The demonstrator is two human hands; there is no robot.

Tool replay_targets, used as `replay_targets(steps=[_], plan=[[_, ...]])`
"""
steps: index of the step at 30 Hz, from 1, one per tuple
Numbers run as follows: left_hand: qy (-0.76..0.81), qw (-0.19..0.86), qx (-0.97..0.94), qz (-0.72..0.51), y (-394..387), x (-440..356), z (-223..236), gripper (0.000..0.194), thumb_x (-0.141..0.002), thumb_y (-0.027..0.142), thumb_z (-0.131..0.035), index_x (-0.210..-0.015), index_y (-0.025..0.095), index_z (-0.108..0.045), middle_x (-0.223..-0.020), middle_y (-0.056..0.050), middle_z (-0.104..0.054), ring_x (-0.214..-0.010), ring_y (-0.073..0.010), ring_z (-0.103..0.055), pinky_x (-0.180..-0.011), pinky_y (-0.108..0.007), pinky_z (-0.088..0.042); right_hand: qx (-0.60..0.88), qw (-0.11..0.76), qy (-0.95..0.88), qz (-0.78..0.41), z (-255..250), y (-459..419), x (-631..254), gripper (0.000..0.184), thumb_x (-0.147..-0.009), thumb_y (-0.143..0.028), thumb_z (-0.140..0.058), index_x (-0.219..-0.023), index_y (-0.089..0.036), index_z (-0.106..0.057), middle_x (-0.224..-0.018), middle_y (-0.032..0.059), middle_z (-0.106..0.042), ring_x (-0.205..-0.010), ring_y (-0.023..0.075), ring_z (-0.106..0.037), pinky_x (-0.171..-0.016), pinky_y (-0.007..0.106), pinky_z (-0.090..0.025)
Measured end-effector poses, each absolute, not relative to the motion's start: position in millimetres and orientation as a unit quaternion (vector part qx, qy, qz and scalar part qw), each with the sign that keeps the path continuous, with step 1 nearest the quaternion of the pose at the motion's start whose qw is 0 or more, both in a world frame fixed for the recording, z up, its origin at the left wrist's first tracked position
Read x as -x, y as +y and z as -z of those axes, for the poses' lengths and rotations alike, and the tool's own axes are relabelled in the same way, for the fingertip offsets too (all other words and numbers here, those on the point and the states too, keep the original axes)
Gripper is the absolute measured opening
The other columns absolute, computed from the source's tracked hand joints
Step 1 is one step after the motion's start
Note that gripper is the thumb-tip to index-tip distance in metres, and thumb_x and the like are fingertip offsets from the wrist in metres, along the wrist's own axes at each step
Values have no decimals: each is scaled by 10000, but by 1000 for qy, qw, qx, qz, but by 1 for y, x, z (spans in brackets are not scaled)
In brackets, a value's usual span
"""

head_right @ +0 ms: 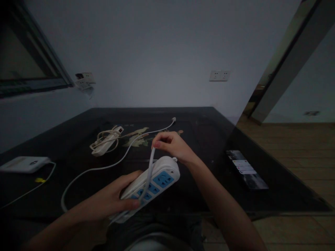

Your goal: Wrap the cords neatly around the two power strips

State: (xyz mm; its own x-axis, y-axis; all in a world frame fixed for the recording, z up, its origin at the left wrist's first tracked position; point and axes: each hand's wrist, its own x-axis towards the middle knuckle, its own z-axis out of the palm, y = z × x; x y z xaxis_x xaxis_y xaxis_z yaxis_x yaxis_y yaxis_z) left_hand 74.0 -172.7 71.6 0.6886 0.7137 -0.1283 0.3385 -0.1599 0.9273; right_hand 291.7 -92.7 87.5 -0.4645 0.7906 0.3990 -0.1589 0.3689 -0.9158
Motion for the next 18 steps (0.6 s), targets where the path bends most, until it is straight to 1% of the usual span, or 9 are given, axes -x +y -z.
replay_targets(steps=[2,4,8,9,13,18], plan=[[356,540,-738,-191,-171,-74,-68,410,-736,386,-692,-1075,175,-599,-1047,-34,-615,-1005,-242,-543,-863,-322,-432,238,458,-680,-521,-84,-93,-292,292,-692,-444,-749,-659,-168,-659,-616,-25,-576,-568,90,-492,-571,234,-382],[361,545,-731,-197,-169,-73,-64,402,-727,391,-703,-1051,168,-621,-989,-26,-627,-967,-235,-551,-838,-314,-436,253,461,-670,-523,-81,-93,-293,298,-686,-442,-755,-660,-164,-653,-605,-28,-560,-554,83,-477,-536,223,-352],[380,575,-695,-204,-164,-71,-59,443,-689,390,-738,-1052,156,-636,-955,-21,-639,-884,-213,-562,-768,-292,-449,281,472,-642,-534,-79,-94,-297,318,-687,-459,-750,-673,-167,-628,-563,-50,-502,-465,60,-381,-433,203,-239],[382,581,-689,-206,-163,-71,-59,455,-679,390,-746,-1052,153,-638,-952,-22,-642,-869,-209,-562,-754,-287,-449,283,476,-640,-533,-80,-94,-298,320,-682,-460,-753,-669,-168,-624,-565,-50,-500,-462,59,-380,-425,202,-234],[388,582,-682,-214,-160,-71,-60,467,-648,369,-773,-1042,150,-654,-955,-25,-653,-865,-205,-566,-735,-272,-444,289,486,-652,-506,-86,-97,-300,276,-650,-399,-782,-642,-167,-633,-585,-39,-526,-498,72,-432,-439,205,-283],[392,597,-663,-222,-159,-72,-59,459,-637,314,-778,-1054,161,-664,-962,-21,-670,-861,-197,-582,-738,-269,-441,292,476,-661,-501,-90,-96,-300,229,-666,-354,-761,-633,-166,-635,-568,-38,-534,-498,72,-430,-458,212,-293]])
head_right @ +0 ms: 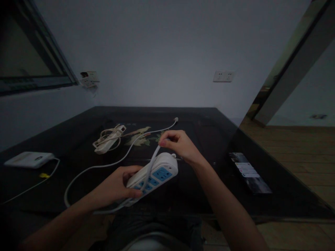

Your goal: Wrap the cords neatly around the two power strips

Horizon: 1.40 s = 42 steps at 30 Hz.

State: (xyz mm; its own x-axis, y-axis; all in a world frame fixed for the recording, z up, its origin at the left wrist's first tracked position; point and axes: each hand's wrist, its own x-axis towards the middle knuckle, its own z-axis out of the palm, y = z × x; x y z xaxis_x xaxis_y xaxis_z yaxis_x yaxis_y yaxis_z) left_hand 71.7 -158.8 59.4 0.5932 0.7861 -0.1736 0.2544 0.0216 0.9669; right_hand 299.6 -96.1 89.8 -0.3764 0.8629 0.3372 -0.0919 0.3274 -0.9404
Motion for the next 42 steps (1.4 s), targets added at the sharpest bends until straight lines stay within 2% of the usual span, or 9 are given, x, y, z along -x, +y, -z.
replay_targets(steps=[6,13,18,23,27,34,42], plan=[[388,607,-652,-239,-160,-71,-58,489,-615,313,-806,-1057,158,-667,-972,-27,-684,-871,-204,-601,-751,-282,-456,281,485,-655,-507,-92,-93,-295,247,-663,-362,-766,-628,-159,-630,-586,-31,-545,-527,77,-453,-487,212,-312],[371,663,-591,-272,-158,-72,-59,542,-541,270,-849,-1035,137,-670,-890,-25,-711,-794,-179,-630,-739,-274,-478,231,507,-674,-486,-99,-91,-301,224,-674,-356,-769,-623,-171,-653,-584,-39,-531,-520,73,-435,-506,224,-335],[334,707,-554,-285,-157,-63,-55,619,-519,402,-869,-1042,130,-679,-854,-56,-728,-772,-186,-661,-673,-239,-501,244,548,-667,-441,-103,-92,-311,216,-648,-367,-785,-597,-192,-668,-573,-34,-540,-545,89,-456,-575,256,-390],[297,739,-525,-299,-158,-61,-50,664,-536,486,-852,-1072,135,-680,-884,-85,-737,-746,-189,-684,-677,-244,-531,269,559,-657,-429,-100,-93,-316,172,-655,-330,-780,-600,-199,-683,-573,-34,-560,-546,89,-469,-567,252,-373],[282,751,-514,-304,-157,-61,-51,622,-575,449,-846,-1099,158,-676,-891,-81,-741,-748,-186,-697,-685,-245,-543,281,565,-659,-409,-97,-94,-320,154,-656,-308,-777,-595,-203,-683,-569,-37,-560,-550,92,-467,-575,259,-364],[267,759,-514,-298,-155,-58,-52,660,-557,431,-859,-1130,168,-663,-931,-83,-737,-794,-196,-702,-694,-240,-541,287,569,-663,-393,-95,-95,-322,119,-682,-279,-749,-615,-204,-685,-590,-33,-576,-571,101,-485,-599,270,-372],[290,750,-520,-287,-157,-62,-54,604,-551,393,-868,-1080,165,-685,-863,-61,-739,-757,-182,-690,-660,-224,-525,311,563,-668,-375,-98,-97,-318,143,-663,-285,-733,-585,-189,-661,-577,-22,-571,-565,111,-492,-592,271,-398]])
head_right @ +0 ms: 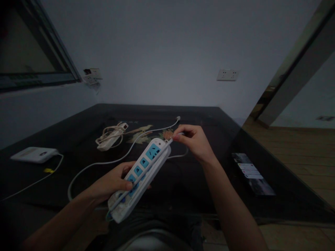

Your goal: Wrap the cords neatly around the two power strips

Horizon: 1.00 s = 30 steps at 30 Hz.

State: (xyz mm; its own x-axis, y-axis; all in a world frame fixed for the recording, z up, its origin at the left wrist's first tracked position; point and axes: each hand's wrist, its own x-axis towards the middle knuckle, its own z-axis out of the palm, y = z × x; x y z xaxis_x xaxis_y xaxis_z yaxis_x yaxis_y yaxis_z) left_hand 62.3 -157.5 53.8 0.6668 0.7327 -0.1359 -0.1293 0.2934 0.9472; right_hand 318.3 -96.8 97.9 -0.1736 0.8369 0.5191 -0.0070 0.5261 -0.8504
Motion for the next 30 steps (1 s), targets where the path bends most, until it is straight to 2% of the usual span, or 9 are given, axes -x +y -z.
replay_targets(steps=[12,17,22,25,30], plan=[[359,686,-564,-288,-159,-67,-56,506,-624,312,-816,-1083,161,-667,-900,-42,-718,-779,-163,-647,-684,-240,-490,312,556,-671,-378,-92,-96,-323,101,-664,-253,-746,-602,-195,-693,-590,-21,-598,-574,106,-516,-575,252,-388],[355,683,-578,-270,-162,-68,-54,467,-626,297,-809,-1045,147,-666,-894,-43,-714,-776,-167,-642,-706,-259,-484,267,533,-691,-409,-95,-98,-321,102,-659,-258,-771,-617,-195,-701,-580,-27,-588,-558,97,-502,-549,236,-379],[354,662,-623,-220,-171,-73,-53,461,-625,261,-807,-1055,157,-678,-933,-35,-717,-824,-186,-636,-727,-261,-474,240,456,-720,-465,-107,-99,-304,220,-650,-356,-786,-626,-167,-676,-587,-24,-577,-548,92,-490,-536,231,-373],[379,622,-650,-217,-179,-76,-58,475,-629,251,-802,-1085,182,-689,-964,-24,-717,-860,-202,-629,-745,-264,-471,261,395,-729,-494,-106,-98,-289,342,-649,-473,-767,-624,-158,-638,-613,-17,-578,-577,97,-495,-547,230,-366],[404,599,-654,-225,-184,-80,-68,546,-628,246,-799,-1158,206,-676,-1007,-26,-725,-885,-228,-637,-754,-277,-481,284,278,-720,-569,-85,-94,-274,493,-706,-641,-645,-641,-160,-558,-511,-77,-413,-448,59,-310,-431,213,-216]])
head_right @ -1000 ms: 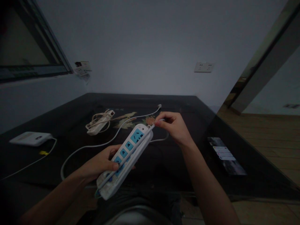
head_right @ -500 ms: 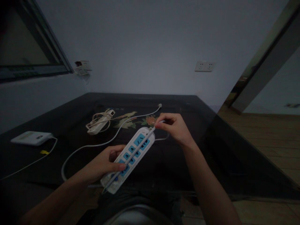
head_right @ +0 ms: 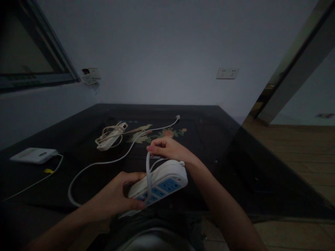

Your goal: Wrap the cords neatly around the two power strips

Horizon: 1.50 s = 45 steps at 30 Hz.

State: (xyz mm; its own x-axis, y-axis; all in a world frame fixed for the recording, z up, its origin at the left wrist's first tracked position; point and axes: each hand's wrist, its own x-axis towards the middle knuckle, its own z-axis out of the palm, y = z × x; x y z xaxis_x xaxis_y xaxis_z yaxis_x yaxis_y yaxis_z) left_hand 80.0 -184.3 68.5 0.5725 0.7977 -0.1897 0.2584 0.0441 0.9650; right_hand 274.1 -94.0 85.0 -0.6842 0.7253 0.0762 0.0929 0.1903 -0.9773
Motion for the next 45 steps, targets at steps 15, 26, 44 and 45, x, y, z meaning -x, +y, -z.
replay_targets(steps=[15,26,44,45], plan=[[420,540,-627,-372,-173,-71,-62,550,-642,285,-808,-1158,162,-663,-1122,-67,-708,-1032,-275,-638,-917,-341,-481,367,365,-669,-533,-35,-107,-286,363,-733,-476,-657,-586,-178,-511,-527,-44,-473,-487,80,-389,-455,206,-321],[435,555,-534,-465,-156,-63,-60,579,-572,294,-845,-1096,129,-661,-1024,-100,-734,-958,-291,-676,-791,-335,-546,411,280,-727,-474,-32,-137,-299,472,-925,-531,-379,-845,-138,-628,-497,-75,-332,-452,86,-308,-444,208,-245],[440,522,-483,-548,-114,-32,-44,511,-545,309,-862,-981,120,-673,-873,-84,-745,-775,-229,-694,-671,-282,-543,351,354,-862,-94,-68,-192,-326,237,-945,-295,-469,-966,-224,-694,-765,39,-719,-661,147,-667,-575,231,-500],[441,520,-485,-548,-113,-33,-45,512,-553,305,-857,-992,117,-671,-877,-87,-745,-789,-234,-693,-679,-288,-544,332,343,-876,-71,-70,-193,-321,266,-961,-298,-439,-955,-204,-687,-712,35,-697,-615,135,-643,-543,225,-474]])
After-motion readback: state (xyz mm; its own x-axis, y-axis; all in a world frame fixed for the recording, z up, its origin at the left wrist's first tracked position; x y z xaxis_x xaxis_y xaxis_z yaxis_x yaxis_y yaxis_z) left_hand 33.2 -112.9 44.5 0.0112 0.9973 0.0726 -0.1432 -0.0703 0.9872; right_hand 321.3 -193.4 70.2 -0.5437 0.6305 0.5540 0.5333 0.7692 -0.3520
